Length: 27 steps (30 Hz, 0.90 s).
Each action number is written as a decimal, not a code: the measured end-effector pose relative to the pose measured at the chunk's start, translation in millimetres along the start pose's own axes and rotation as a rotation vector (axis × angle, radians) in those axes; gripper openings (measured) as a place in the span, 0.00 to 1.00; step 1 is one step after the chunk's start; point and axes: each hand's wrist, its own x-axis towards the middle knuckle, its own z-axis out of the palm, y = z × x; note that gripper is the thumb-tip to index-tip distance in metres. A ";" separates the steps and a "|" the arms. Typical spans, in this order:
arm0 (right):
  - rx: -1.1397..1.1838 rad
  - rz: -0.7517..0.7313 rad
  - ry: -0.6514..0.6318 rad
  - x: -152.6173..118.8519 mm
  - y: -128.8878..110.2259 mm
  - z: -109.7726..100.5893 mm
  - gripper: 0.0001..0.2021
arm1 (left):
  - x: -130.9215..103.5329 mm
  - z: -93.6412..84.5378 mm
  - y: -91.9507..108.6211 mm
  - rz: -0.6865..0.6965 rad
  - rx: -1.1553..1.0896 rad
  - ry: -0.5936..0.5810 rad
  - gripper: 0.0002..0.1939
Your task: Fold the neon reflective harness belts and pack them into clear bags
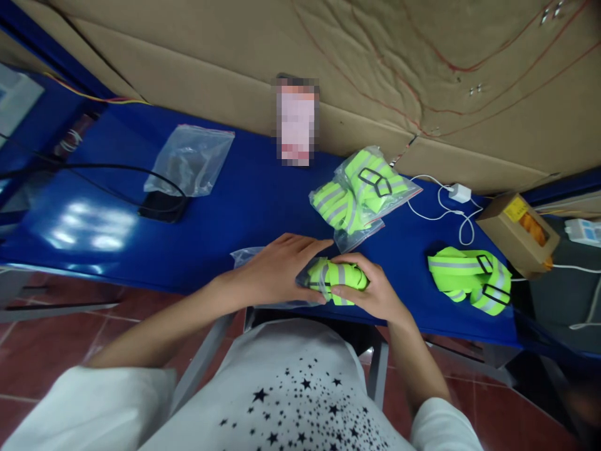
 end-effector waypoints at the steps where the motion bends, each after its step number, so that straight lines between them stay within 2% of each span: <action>1: -0.002 -0.021 0.006 0.3 -0.8 1.8 0.18 | 2.9 -2.3 0.1 -0.030 -0.027 -0.055 0.43; 4: -0.034 -0.047 0.082 2.2 -1.5 8.8 0.13 | 9.8 -1.6 2.7 -0.127 -0.105 -0.141 0.36; 8: -0.092 -0.088 0.245 4.0 -0.7 12.7 0.12 | 12.4 2.3 6.8 -0.172 -0.231 -0.068 0.36; 14: -0.111 -0.220 0.191 8.0 3.8 15.3 0.04 | 14.8 7.2 12.4 -0.209 -0.315 -0.050 0.29; 17: -0.138 -0.264 0.157 10.1 6.4 16.8 0.05 | 14.8 11.6 12.7 -0.204 -0.270 -0.056 0.32; 23: -0.127 -0.199 0.142 11.2 8.7 10.7 0.11 | 7.5 9.7 10.1 -0.144 -0.274 -0.122 0.40; 27: -0.174 -0.197 0.114 12.6 8.3 15.7 0.09 | 8.8 13.0 14.6 -0.158 -0.198 -0.132 0.39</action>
